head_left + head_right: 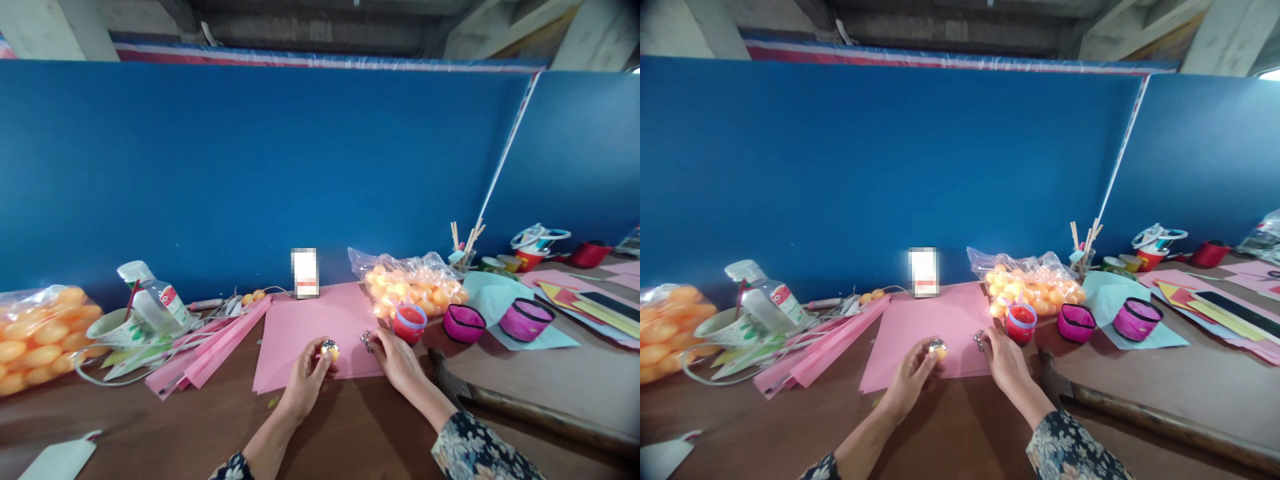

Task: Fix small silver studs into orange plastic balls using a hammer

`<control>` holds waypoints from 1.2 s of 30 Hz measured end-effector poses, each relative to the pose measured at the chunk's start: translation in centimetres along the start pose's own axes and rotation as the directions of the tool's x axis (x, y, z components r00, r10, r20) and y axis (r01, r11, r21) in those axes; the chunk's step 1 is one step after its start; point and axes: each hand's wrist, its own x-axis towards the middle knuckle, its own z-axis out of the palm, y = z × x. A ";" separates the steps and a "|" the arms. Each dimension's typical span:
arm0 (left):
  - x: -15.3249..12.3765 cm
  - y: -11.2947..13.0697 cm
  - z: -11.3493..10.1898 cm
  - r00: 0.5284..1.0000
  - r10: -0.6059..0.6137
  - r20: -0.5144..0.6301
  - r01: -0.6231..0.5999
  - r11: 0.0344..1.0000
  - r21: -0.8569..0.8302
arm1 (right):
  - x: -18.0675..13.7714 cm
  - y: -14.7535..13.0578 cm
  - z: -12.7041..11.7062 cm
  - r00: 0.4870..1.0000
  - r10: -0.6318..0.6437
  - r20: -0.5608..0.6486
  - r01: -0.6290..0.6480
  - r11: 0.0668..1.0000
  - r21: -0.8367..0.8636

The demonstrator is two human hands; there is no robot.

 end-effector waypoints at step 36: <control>0.1 -0.7 -0.4 0.999 -0.032 0.005 0.032 0.999 -0.011 | -0.1 -0.1 -0.1 1.000 -0.006 0.003 0.006 1.000 0.031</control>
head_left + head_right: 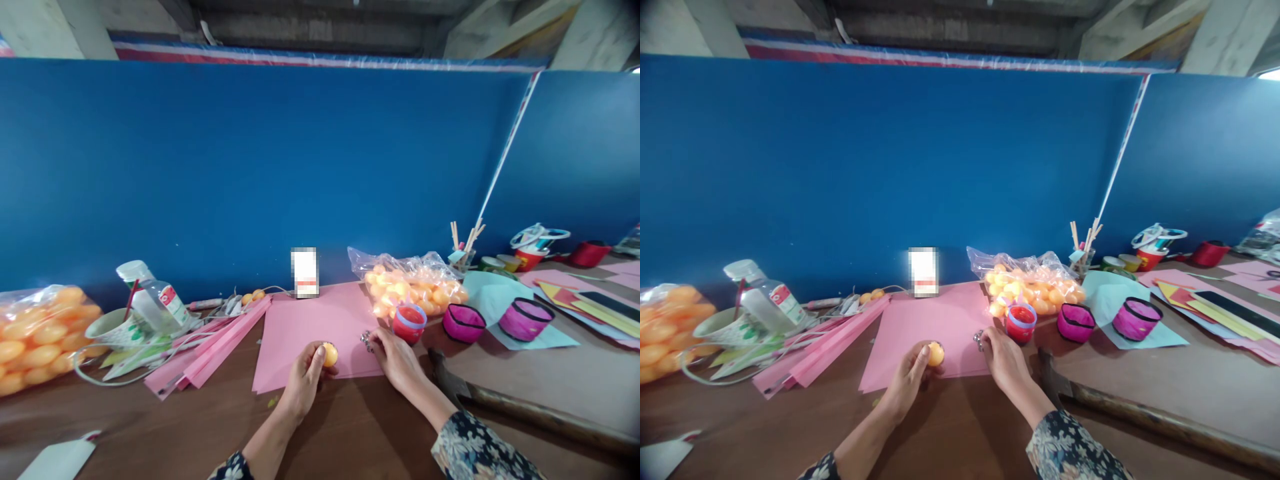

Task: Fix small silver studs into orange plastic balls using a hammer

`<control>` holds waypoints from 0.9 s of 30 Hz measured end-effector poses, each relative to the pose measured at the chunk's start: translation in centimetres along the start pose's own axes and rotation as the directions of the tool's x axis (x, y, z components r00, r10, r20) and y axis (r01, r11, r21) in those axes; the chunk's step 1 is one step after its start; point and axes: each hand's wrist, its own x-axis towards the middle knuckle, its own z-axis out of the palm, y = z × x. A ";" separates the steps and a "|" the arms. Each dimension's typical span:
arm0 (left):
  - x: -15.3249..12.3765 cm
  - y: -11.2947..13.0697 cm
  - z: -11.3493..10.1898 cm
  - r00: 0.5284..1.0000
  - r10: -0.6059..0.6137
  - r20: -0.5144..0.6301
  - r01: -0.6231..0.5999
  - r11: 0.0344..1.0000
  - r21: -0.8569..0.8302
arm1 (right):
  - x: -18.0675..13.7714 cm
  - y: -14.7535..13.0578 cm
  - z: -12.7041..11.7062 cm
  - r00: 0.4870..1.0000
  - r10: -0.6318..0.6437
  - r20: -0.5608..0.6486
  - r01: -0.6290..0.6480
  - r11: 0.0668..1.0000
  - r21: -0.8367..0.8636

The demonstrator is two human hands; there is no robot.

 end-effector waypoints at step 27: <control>0.1 0.5 0.4 0.999 0.046 -0.012 -0.046 0.998 -0.031 | 0.1 0.0 0.1 1.000 0.007 -0.006 -0.007 0.999 -0.031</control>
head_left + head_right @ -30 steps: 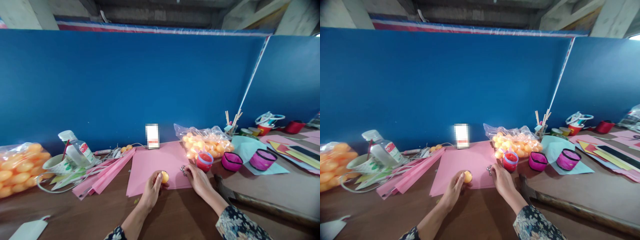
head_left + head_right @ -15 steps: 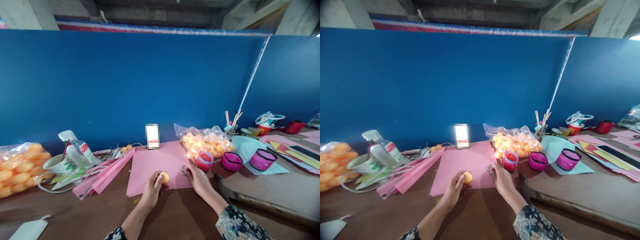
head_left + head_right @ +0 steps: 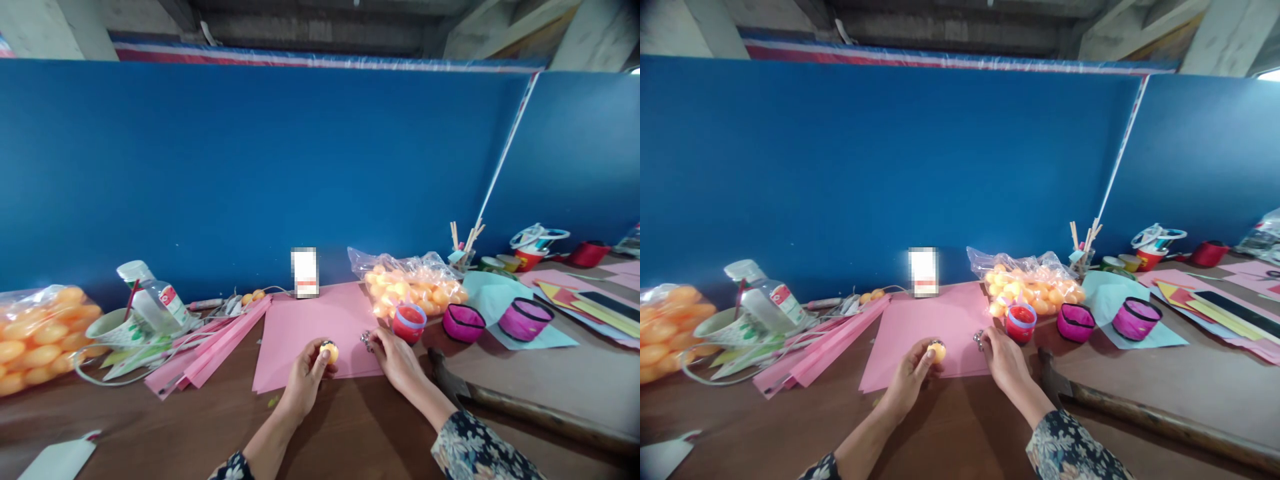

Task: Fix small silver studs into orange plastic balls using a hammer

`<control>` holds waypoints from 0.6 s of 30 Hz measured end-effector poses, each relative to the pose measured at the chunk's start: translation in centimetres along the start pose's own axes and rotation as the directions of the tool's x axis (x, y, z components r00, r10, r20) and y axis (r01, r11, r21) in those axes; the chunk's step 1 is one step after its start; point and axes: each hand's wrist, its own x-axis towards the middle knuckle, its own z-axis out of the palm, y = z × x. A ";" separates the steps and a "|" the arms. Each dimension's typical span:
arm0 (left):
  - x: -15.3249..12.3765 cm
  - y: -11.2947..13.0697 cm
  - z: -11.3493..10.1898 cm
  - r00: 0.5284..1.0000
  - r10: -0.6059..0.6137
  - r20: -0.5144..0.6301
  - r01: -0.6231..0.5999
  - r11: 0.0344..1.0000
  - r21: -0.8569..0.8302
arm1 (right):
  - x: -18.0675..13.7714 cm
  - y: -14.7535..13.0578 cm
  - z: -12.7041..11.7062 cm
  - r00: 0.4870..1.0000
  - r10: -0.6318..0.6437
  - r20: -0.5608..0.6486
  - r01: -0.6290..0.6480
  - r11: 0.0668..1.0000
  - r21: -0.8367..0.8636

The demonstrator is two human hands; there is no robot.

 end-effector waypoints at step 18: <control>0.0 -0.1 -0.1 1.000 -0.001 0.012 0.001 1.000 0.018 | 0.0 -0.1 -0.1 1.000 0.005 0.010 -0.005 1.000 -0.008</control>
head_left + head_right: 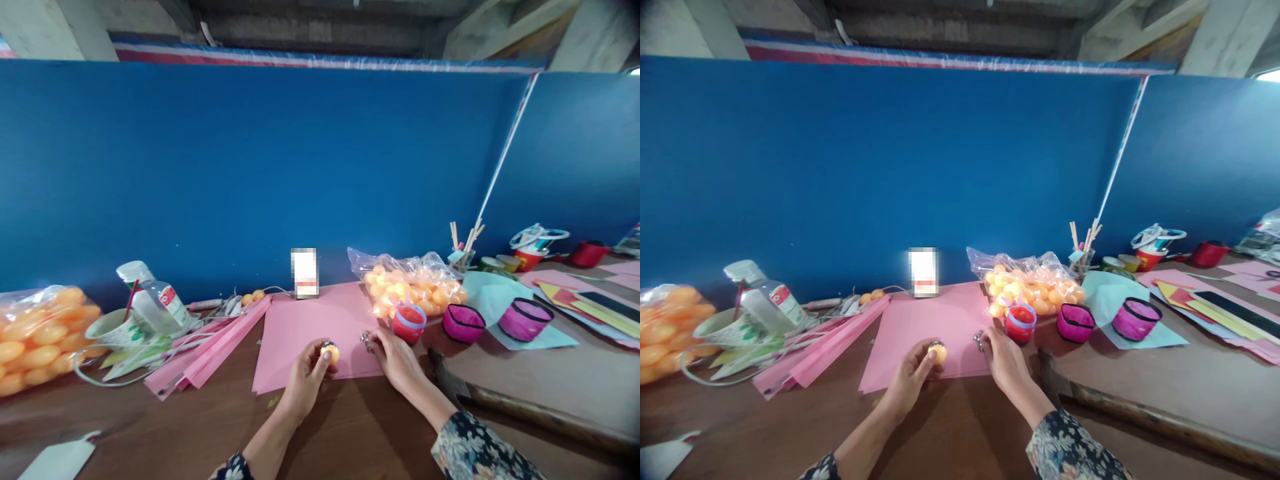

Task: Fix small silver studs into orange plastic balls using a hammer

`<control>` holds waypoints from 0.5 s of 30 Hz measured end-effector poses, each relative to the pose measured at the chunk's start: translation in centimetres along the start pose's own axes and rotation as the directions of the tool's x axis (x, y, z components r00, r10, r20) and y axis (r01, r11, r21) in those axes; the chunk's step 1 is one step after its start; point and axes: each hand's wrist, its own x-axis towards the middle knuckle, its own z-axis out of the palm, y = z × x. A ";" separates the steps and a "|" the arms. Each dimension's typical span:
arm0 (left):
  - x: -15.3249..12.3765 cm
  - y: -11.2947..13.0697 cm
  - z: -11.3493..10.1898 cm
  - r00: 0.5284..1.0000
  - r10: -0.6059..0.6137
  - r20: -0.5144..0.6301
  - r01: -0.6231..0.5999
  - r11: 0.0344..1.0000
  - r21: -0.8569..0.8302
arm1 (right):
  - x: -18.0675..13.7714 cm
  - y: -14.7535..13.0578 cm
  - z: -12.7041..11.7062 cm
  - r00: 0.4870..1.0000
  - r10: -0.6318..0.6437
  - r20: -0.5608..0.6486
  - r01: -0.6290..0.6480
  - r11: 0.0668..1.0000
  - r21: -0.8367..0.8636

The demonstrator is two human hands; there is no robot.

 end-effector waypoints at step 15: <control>-0.1 0.0 0.0 1.000 0.000 0.000 0.000 1.000 0.012 | 0.0 0.2 0.3 0.999 -0.030 -0.030 0.031 0.999 0.023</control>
